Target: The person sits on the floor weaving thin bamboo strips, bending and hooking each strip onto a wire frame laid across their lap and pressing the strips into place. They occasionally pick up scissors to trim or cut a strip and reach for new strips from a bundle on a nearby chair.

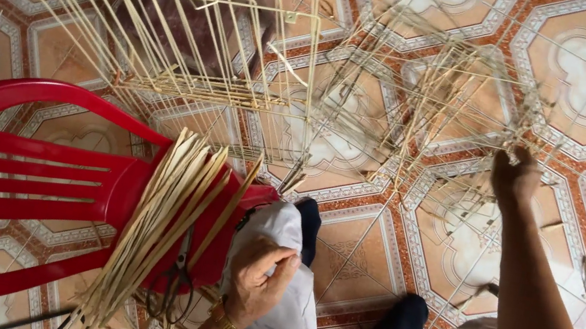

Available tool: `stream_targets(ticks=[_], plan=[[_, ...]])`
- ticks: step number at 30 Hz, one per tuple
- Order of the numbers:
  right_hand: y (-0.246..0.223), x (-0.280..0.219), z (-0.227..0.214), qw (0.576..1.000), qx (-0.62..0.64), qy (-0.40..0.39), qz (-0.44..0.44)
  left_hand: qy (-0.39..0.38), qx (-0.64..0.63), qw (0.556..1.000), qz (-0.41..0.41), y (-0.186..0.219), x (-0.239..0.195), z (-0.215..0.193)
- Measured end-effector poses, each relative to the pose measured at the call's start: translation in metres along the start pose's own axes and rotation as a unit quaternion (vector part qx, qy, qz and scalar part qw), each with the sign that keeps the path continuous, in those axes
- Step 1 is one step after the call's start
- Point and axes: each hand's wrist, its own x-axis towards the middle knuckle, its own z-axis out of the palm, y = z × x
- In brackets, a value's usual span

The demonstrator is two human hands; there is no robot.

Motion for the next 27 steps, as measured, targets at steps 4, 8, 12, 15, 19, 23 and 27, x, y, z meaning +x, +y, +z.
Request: stream_targets(ticks=[4, 8, 12, 15, 19, 23, 27], plan=[[-0.212, -0.035, 0.010, 0.979, 0.145, -0.129, -0.060, 0.003, -0.029, 1.000, 0.005, -0.001, 0.001, 0.002], [-0.397, -0.068, 0.022, 0.904, -0.059, -0.123, -0.404, 0.008, -0.026, 1.000, 0.006, -0.003, -0.004, 0.005], [-0.497, -0.080, 0.070, 0.830, -0.173, -0.160, -0.505, 0.032, -0.070, 0.997, 0.008, -0.014, -0.016, 0.019], [-0.562, -0.079, 0.070, 0.823, -0.229, -0.182, -0.488, 0.043, -0.091, 0.995, 0.013, -0.008, -0.016, 0.018], [-0.591, -0.071, 0.072, 0.825, -0.298, -0.236, -0.418, 0.019, -0.066, 0.998, 0.002, 0.003, -0.006, 0.002], [-0.564, -0.067, 0.115, 0.842, -0.299, -0.203, -0.400, 0.015, -0.055, 0.998, -0.010, 0.009, 0.000, -0.009], [-0.531, -0.079, 0.154, 0.863, -0.132, 0.023, -0.487, 0.010, -0.053, 0.999, -0.007, 0.006, -0.002, -0.006]])
